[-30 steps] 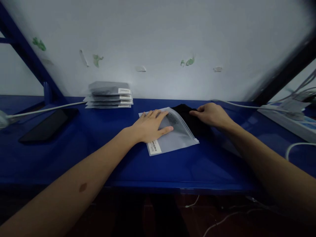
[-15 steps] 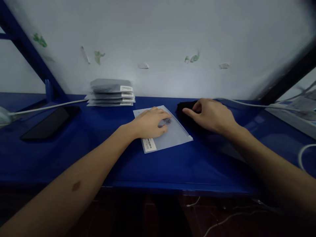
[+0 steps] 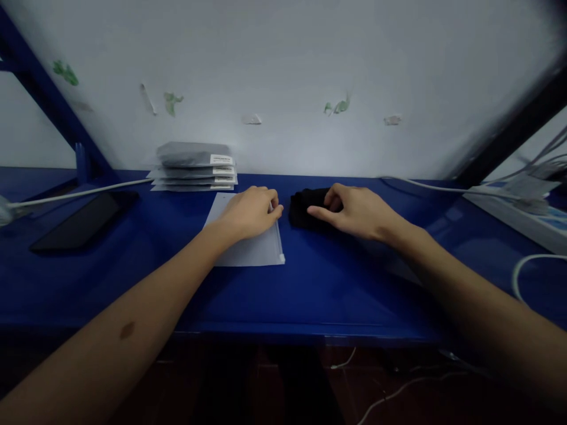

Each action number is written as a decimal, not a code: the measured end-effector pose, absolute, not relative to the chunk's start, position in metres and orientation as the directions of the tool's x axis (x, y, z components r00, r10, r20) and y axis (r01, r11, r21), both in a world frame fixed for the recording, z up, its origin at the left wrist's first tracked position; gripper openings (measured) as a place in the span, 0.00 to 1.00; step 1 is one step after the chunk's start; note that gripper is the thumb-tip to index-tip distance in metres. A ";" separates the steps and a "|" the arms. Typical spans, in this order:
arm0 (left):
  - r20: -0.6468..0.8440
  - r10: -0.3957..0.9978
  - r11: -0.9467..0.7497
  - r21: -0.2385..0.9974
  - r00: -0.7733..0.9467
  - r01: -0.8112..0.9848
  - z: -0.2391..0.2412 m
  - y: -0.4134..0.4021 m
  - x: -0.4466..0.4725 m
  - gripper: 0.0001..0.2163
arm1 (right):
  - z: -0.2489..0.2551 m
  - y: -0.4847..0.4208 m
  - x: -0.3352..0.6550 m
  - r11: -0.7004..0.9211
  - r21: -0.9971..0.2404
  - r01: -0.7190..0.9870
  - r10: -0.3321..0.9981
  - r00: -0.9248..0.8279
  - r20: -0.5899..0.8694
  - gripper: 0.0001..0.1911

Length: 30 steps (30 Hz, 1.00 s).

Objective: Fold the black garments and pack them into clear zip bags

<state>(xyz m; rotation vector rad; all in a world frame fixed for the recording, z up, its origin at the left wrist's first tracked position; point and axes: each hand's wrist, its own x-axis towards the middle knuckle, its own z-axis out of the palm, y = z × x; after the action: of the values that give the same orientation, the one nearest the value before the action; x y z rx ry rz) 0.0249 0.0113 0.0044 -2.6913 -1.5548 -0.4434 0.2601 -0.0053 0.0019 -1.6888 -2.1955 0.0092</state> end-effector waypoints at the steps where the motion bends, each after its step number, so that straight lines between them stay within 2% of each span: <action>1: 0.246 0.853 -0.500 0.129 0.461 0.857 0.004 0.011 0.025 0.14 | 0.001 -0.006 0.258 0.287 -0.214 0.934 0.931 -0.220 0.291 0.29; 3: 0.254 0.855 -0.489 0.107 0.452 0.866 0.004 0.011 0.026 0.15 | -0.002 -0.007 0.255 0.302 -0.160 0.940 0.923 -0.247 0.294 0.34; 5: 0.260 0.854 -0.487 0.092 0.451 0.869 0.004 0.011 0.026 0.15 | -0.004 -0.009 0.253 0.308 -0.099 0.946 0.917 -0.268 0.294 0.33; 9: 0.264 0.849 -0.492 0.074 0.458 0.868 0.005 0.011 0.027 0.14 | -0.004 -0.010 0.248 0.310 -0.009 0.951 0.899 -0.290 0.328 0.22; 11: 0.273 0.840 -0.502 0.065 0.469 0.862 0.007 0.009 0.028 0.14 | -0.004 -0.011 0.246 0.298 -0.005 0.955 0.896 -0.278 0.346 0.17; 13: 0.298 0.813 -0.542 0.072 0.501 0.837 0.008 0.006 0.029 0.14 | -0.004 -0.010 0.245 0.255 -0.074 0.964 0.908 -0.212 0.361 0.15; 19: 0.285 0.652 -0.756 0.179 0.702 0.629 0.008 -0.002 0.034 0.17 | -0.001 -0.004 0.251 0.178 -0.499 0.848 0.924 0.030 0.381 0.14; 23: 0.239 0.704 -0.708 0.161 0.669 0.687 0.006 0.005 0.029 0.19 | 0.001 0.010 0.271 0.178 -0.680 0.711 0.862 0.221 0.457 0.18; 26: 0.237 0.800 -0.584 0.104 0.551 0.805 0.007 0.011 0.022 0.18 | 0.003 0.017 0.295 0.053 -0.648 0.760 0.765 0.386 0.515 0.24; 30: 0.287 0.866 -0.442 0.053 0.411 0.895 0.009 0.015 0.015 0.18 | -0.001 0.018 0.323 -0.222 -0.446 0.867 0.767 0.438 0.469 0.31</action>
<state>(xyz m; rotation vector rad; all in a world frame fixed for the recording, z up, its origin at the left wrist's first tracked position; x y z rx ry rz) 0.0148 0.0154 0.0089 -2.5453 -1.5955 -0.4163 0.3226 0.0175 -0.0007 -2.0290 -1.3688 -0.1929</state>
